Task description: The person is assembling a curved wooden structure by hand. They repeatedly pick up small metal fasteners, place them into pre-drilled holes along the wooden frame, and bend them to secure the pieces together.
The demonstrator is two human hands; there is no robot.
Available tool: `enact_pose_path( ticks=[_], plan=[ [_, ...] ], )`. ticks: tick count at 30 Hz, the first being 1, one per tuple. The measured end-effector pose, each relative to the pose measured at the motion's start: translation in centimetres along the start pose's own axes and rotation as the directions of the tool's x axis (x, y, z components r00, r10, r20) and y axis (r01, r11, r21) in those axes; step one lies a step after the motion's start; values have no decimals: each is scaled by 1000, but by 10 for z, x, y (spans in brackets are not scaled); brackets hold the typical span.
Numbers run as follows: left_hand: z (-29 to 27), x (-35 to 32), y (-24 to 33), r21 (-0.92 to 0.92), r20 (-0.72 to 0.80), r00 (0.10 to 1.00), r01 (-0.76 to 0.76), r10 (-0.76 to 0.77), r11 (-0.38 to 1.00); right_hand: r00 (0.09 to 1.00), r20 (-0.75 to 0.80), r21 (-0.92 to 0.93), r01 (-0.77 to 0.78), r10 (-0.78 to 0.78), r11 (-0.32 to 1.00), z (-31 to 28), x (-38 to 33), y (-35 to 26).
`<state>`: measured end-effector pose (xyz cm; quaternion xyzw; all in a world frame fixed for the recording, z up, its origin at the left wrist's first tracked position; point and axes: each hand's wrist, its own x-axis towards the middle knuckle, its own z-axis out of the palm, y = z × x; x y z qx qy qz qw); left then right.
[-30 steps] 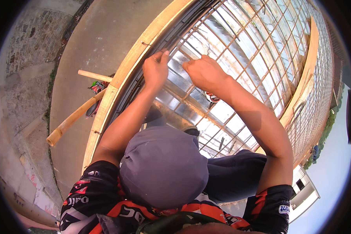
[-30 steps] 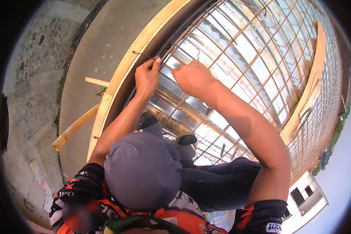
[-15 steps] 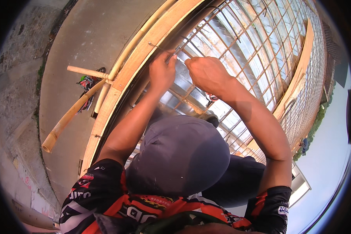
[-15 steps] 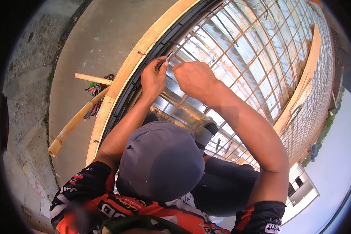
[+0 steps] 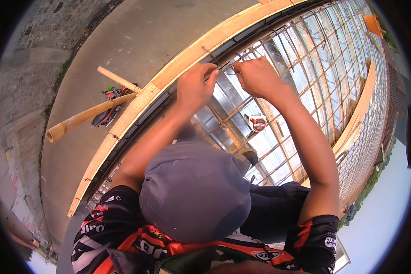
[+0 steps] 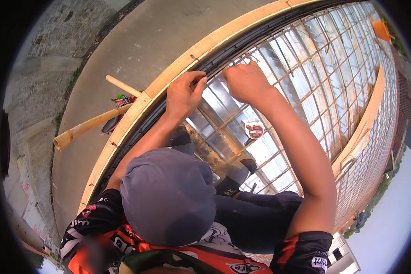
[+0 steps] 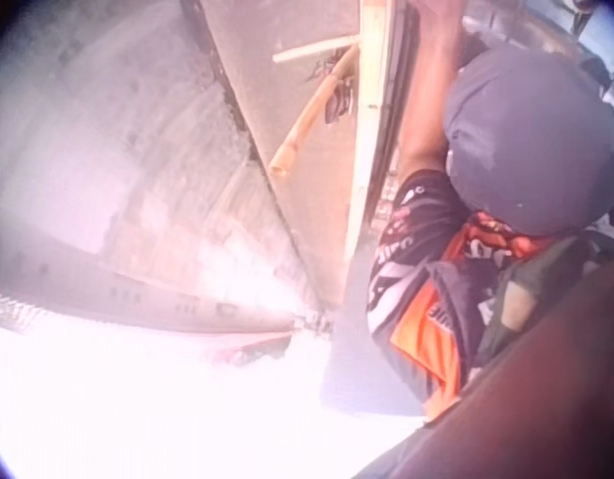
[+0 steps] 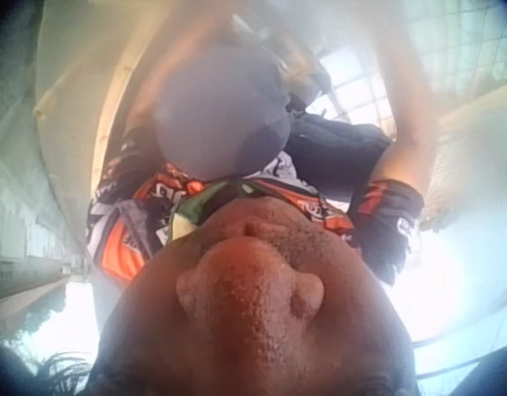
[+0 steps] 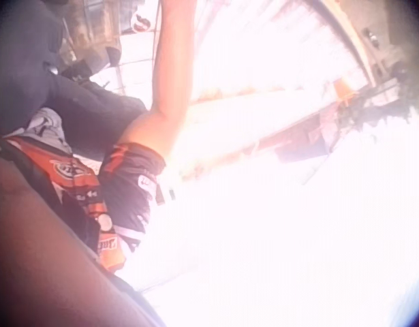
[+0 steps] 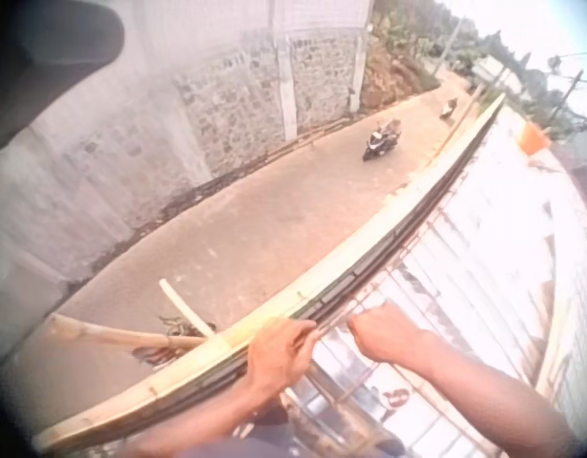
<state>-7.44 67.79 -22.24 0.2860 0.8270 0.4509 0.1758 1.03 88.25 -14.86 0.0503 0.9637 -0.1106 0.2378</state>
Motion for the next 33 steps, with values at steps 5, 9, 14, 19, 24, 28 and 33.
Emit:
enact_pose_path(
  ticks=[5, 9, 14, 19, 24, 28, 33],
  plan=[
    [-51, 18, 7, 597, -17, 864, -395, 503, 699, 999, -18, -15, 36, -36, 999, 15, -7, 17],
    [-44, 41, -7, 658, 169, 969, -249, 183, 711, 996, -30, 18, 90, -90, 996, 5, -1, 13],
    [-34, 47, -17, 690, 216, 971, -228, 105, 687, 991, 3, 68, 133, -134, 989, 5, -1, 24],
    [-31, 51, -21, 687, 176, 971, -239, 163, 687, 981, 16, 96, 191, -194, 977, 11, -7, 41],
    [-30, 48, -16, 726, 140, 982, -189, 127, 661, 958, -121, -47, 257, -261, 965, 22, 5, 21],
    [-33, 54, -8, 730, 134, 988, -147, 72, 668, 932, -204, -55, 295, -300, 954, 14, 5, 20],
    [-30, 49, -11, 719, 153, 987, -149, 55, 679, 539, -588, -396, 459, -603, 796, 9, -24, 43]
  ],
)
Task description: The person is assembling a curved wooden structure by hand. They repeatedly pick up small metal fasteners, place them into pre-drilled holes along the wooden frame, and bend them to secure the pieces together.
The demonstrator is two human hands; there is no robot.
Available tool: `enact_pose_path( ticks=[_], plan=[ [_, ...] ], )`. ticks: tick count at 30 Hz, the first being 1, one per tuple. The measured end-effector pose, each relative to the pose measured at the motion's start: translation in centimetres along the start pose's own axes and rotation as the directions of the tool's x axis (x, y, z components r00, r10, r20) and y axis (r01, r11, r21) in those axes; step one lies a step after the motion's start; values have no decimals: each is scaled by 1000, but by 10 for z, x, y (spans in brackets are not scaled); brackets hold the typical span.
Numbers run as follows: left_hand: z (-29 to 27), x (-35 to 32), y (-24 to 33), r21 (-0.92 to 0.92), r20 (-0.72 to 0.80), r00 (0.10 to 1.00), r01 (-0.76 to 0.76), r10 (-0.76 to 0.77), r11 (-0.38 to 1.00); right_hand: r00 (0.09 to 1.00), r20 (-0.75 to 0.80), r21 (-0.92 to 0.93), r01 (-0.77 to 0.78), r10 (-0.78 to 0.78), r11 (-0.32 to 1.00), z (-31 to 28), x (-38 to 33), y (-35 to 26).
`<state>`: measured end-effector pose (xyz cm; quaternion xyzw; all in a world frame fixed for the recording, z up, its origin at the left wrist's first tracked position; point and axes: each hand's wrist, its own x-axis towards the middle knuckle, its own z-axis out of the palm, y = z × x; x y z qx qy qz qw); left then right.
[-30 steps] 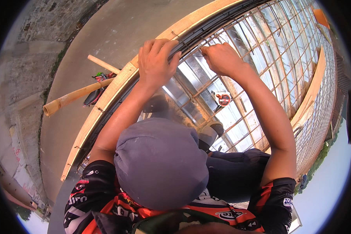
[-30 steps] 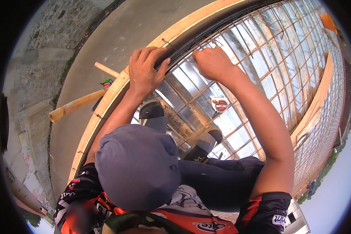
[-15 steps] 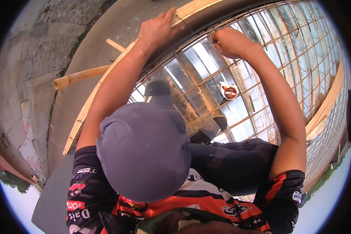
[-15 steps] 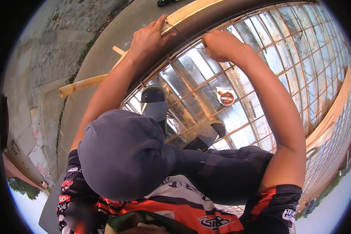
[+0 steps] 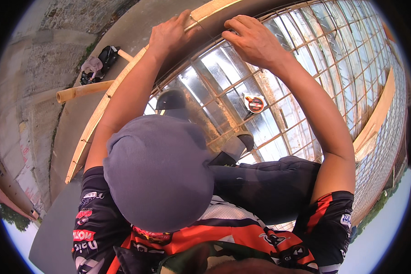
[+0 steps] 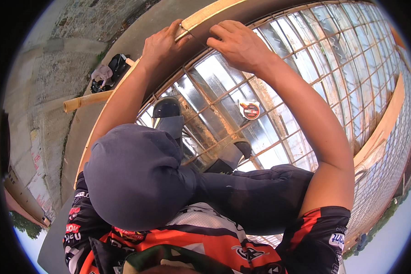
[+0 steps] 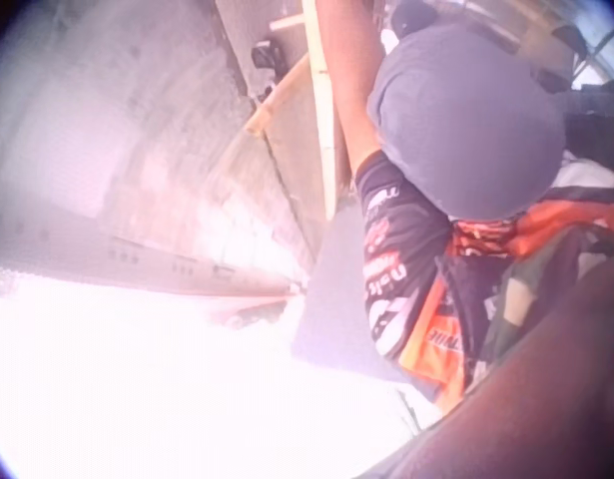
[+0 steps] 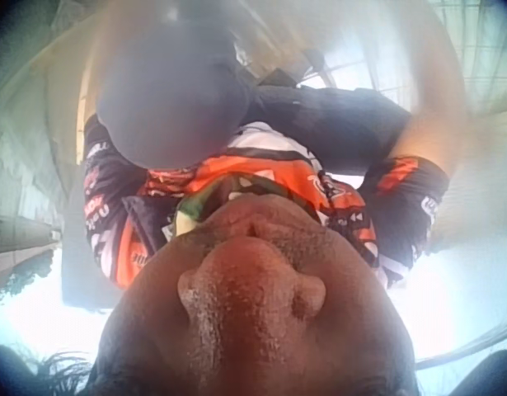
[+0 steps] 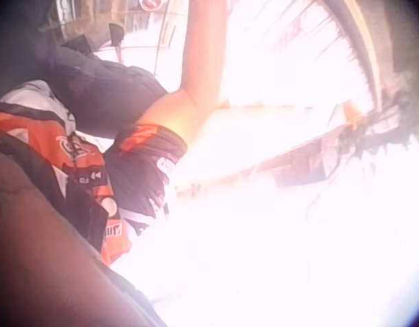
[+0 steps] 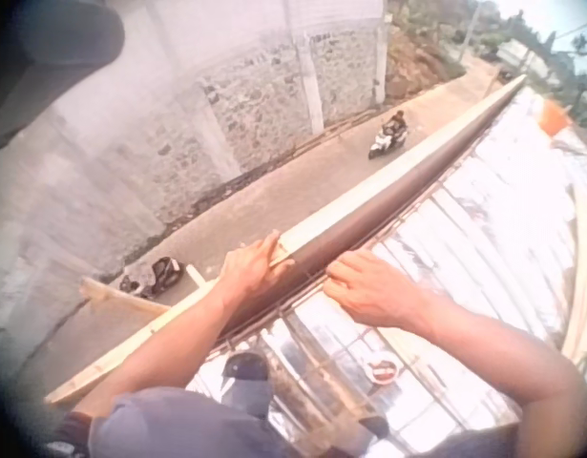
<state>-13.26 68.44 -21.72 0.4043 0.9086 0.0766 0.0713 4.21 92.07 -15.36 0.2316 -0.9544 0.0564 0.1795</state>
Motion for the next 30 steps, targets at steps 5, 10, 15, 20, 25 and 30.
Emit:
enact_pose_path(
  ticks=[5, 10, 15, 20, 25, 30],
  plan=[
    [7, -2, -1, -15, -38, 999, -24, 23, 1000, 697, 705, 147, -326, 132, 934, -40, -72, -71],
    [0, -3, -1, -62, -75, 997, -38, 34, 997, 632, 737, 94, -449, 241, 889, -22, -163, -119],
    [-3, -32, 15, -81, -512, 818, -350, 263, 933, 615, 681, 282, -721, 398, 633, -19, -167, -118],
    [9, -102, 70, -865, 367, 907, 253, 205, 433, 493, 738, 476, -865, 461, 163, -34, -95, -122],
    [48, -106, 60, -820, 554, 798, 572, 237, -11, 566, 622, 421, -824, 540, 379, 5, -60, -129],
    [39, -82, 33, -773, 630, 747, 631, 215, 72, 282, 810, 248, -959, 514, 135, 13, -4, -130]
  ],
)
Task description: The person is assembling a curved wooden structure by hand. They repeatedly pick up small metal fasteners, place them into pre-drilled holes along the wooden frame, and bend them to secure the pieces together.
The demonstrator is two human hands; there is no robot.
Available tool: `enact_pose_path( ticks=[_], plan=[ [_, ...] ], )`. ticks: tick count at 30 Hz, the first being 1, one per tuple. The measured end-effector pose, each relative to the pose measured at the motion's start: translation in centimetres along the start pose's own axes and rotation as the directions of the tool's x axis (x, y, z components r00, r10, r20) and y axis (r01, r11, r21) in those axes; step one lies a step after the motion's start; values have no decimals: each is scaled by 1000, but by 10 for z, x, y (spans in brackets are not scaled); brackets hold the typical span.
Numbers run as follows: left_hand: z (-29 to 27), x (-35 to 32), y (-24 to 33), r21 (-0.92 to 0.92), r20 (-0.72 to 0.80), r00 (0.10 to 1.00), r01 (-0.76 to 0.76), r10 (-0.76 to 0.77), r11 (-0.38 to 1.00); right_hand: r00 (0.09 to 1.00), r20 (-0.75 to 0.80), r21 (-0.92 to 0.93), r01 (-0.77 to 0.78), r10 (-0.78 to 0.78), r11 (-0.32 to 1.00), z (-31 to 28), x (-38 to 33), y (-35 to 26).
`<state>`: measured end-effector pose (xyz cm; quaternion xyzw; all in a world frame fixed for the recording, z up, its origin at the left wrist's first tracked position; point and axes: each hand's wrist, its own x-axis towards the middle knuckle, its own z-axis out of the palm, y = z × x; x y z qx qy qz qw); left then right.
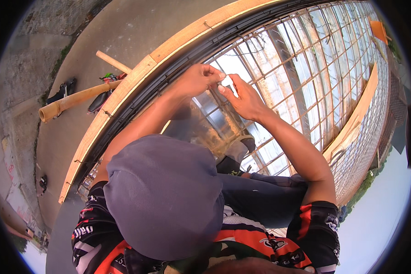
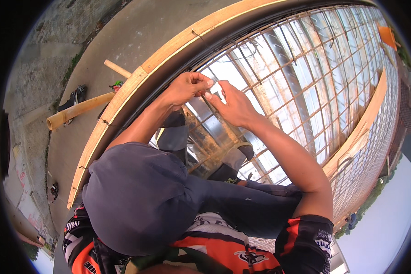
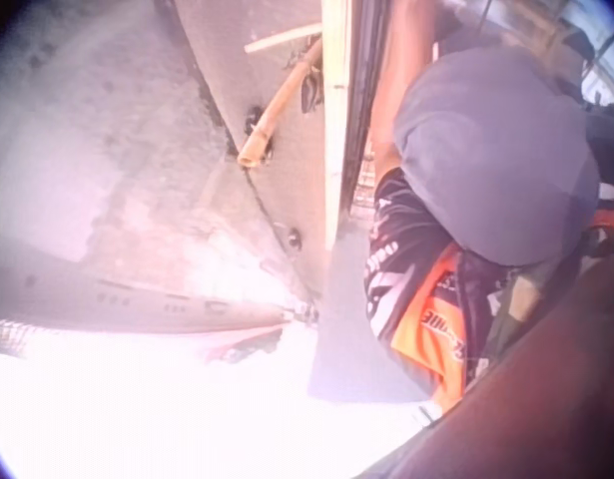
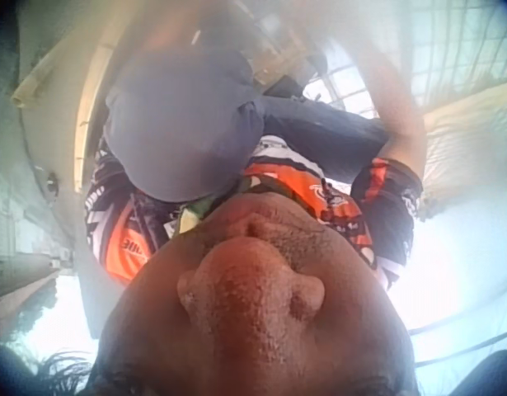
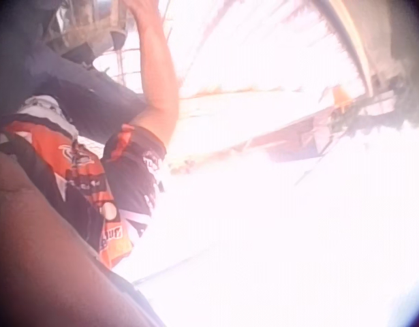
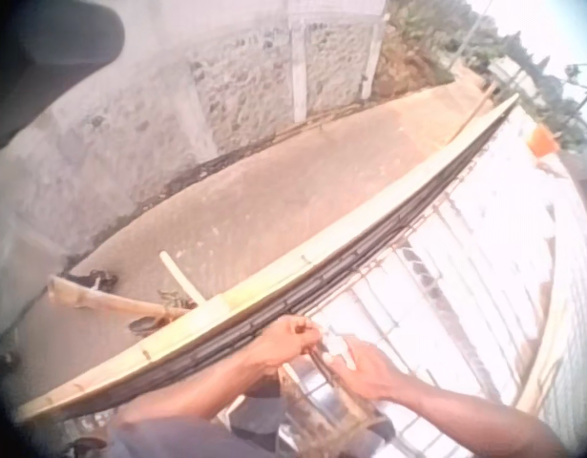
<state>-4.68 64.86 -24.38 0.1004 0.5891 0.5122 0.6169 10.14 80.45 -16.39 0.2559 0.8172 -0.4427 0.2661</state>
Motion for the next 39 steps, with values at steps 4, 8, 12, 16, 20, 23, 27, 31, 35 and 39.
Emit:
enact_pose_path(
  ticks=[4, 8, 12, 16, 20, 23, 27, 31, 35, 39],
  plan=[
    [-27, 2, 24, -411, -201, 968, 55, -149, 910, 992, -104, -107, 54, -66, 993, 7, -7, 51],
    [-31, 6, 24, -570, -148, 960, 113, -237, 814, 906, 229, 163, -397, 357, 903, -10, -43, 89],
    [-16, 15, 13, -584, -156, 958, 107, -241, 805, 891, 212, 137, -435, 402, 890, -1, -47, 101],
    [-9, 11, 21, -469, -226, 958, 54, -179, 882, 920, 110, 187, -390, 375, 902, 5, -22, 99],
    [-19, 6, 15, -380, -238, 957, 65, -165, 923, 939, 33, 162, -343, 342, 925, 4, 5, 87],
    [-24, 10, 10, -384, -239, 956, 67, -169, 921, 952, -8, 77, -304, 305, 950, 4, 15, 85],
    [-27, 21, 12, -362, -239, 961, 45, -139, 931, 954, -79, -21, -293, 290, 956, 7, 13, 79],
    [-34, 35, 12, -148, -266, 958, 64, -102, 987, 947, -135, -20, -297, 291, 955, 10, 11, 78],
    [-34, 48, 5, 104, -271, 963, 23, 6, 994, 961, -117, -76, -261, 251, 962, 6, 12, 76],
    [-30, 39, 3, 448, -296, 934, -51, 202, 892, 956, -123, -64, -275, 266, 959, 6, 12, 76]
  ],
)
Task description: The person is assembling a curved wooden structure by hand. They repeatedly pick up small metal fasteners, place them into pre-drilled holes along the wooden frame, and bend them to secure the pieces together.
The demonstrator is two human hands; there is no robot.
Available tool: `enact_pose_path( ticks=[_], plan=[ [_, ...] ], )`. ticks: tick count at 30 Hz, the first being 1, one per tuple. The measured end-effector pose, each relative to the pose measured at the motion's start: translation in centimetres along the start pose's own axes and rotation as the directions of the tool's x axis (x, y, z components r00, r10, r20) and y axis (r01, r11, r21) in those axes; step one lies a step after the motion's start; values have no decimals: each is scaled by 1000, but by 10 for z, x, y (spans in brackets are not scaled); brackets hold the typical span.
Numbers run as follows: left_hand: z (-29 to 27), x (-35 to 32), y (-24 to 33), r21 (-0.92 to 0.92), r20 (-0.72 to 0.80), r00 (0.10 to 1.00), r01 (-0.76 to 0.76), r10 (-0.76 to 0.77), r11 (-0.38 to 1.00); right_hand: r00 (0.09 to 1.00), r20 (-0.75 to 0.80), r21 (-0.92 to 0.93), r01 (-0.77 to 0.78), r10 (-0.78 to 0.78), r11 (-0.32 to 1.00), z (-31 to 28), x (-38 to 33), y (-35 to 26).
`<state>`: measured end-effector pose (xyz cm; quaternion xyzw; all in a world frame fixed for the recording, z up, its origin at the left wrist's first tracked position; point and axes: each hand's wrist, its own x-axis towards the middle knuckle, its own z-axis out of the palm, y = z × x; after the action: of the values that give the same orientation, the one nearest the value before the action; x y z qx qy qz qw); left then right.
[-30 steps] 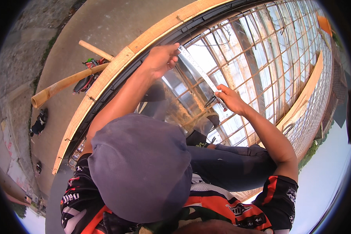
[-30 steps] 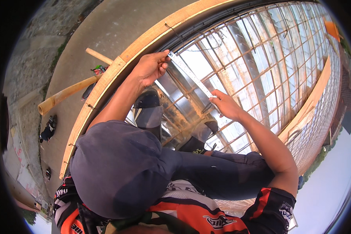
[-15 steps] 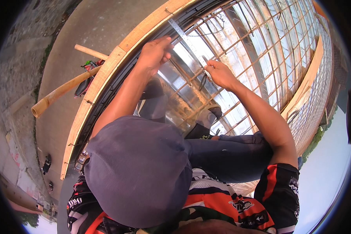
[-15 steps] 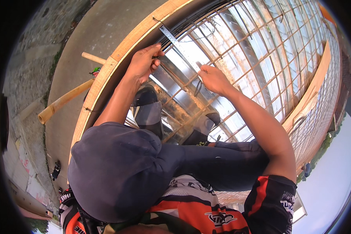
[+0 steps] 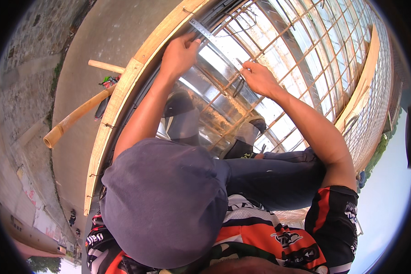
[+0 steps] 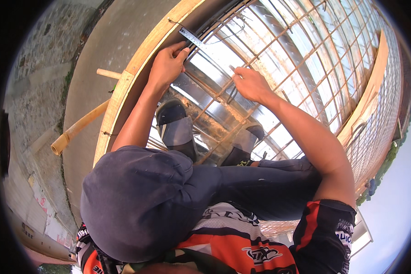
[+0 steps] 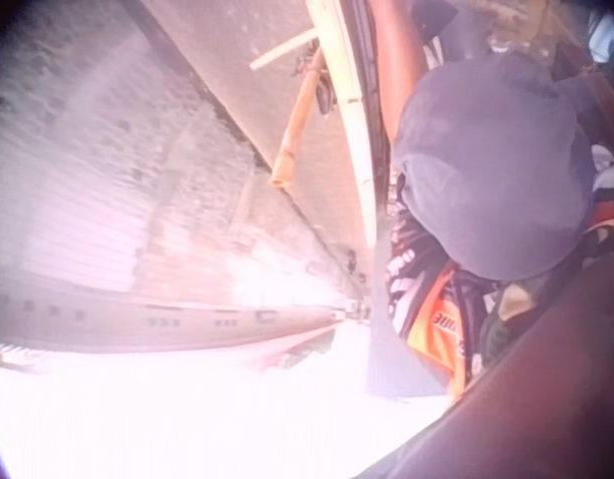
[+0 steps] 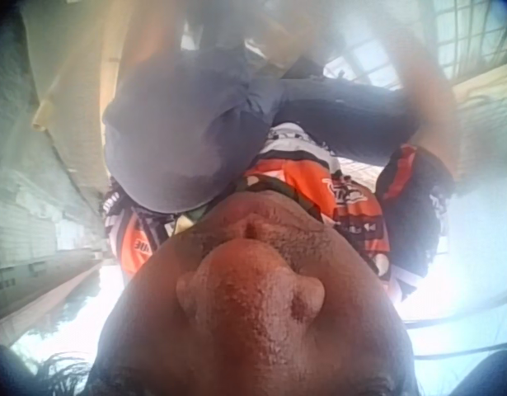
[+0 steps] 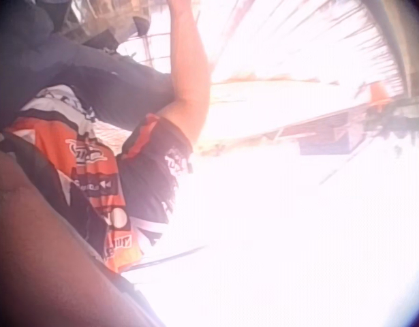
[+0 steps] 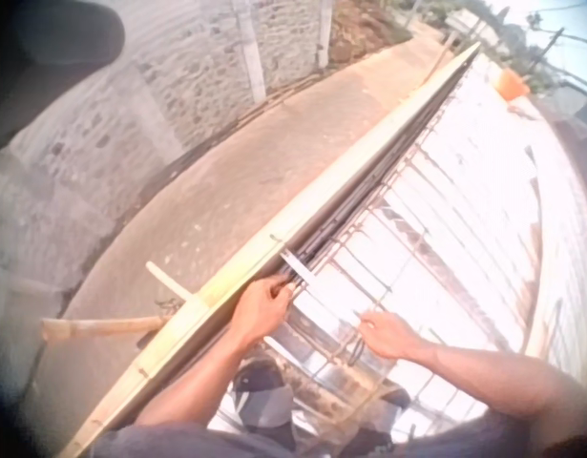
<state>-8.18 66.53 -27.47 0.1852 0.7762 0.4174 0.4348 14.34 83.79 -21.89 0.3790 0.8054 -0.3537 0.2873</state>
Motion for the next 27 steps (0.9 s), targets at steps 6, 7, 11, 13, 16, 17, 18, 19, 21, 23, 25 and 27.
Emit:
enact_pose_path(
  ticks=[6, 7, 11, 13, 16, 17, 18, 19, 21, 23, 25, 27],
  plan=[
    [-3, -14, 13, 445, -86, 975, -147, 206, 884, 1000, -7, 23, -21, 21, 1000, 1, -1, -1],
    [-2, -12, 15, 449, -87, 979, -127, 185, 885, 1000, 1, 24, -24, 24, 999, 0, -1, -3],
    [1, -3, 17, 392, -51, 992, -89, 119, 916, 999, 5, 36, -43, 43, 998, 1, -2, -3],
    [4, 2, 6, 348, -84, 983, -122, 161, 929, 999, 1, 38, -42, 42, 998, 1, -3, -4],
    [5, 6, 1, 303, -92, 980, -141, 176, 942, 999, 5, 24, -37, 37, 999, 0, -2, -3],
    [6, 6, 1, 292, -86, 981, -142, 173, 946, 999, 8, 17, -35, 35, 999, 0, -2, -2],
    [7, 6, 1, 285, -89, 980, -146, 177, 947, 999, 8, 23, -38, 37, 999, 1, -2, -1],
    [8, 6, 1, 278, -93, 979, -149, 181, 949, 999, 8, 30, -39, 39, 999, 1, -2, -1],
    [9, 4, 2, 306, -124, 961, -201, 248, 931, 999, -1, 39, -34, 34, 999, 2, -1, 2],
    [9, -3, 3, 379, -170, 913, -287, 371, 880, 1000, -18, 45, -21, 22, 999, 6, 1, 5],
    [9, -22, 19, 429, -163, 856, -386, 491, 817, 999, -17, 38, -27, 28, 999, 5, 0, 7],
    [2, -38, 34, 489, -115, 800, -470, 589, 735, 1000, 12, 31, -26, 26, 999, 0, -1, 2]
  ],
)
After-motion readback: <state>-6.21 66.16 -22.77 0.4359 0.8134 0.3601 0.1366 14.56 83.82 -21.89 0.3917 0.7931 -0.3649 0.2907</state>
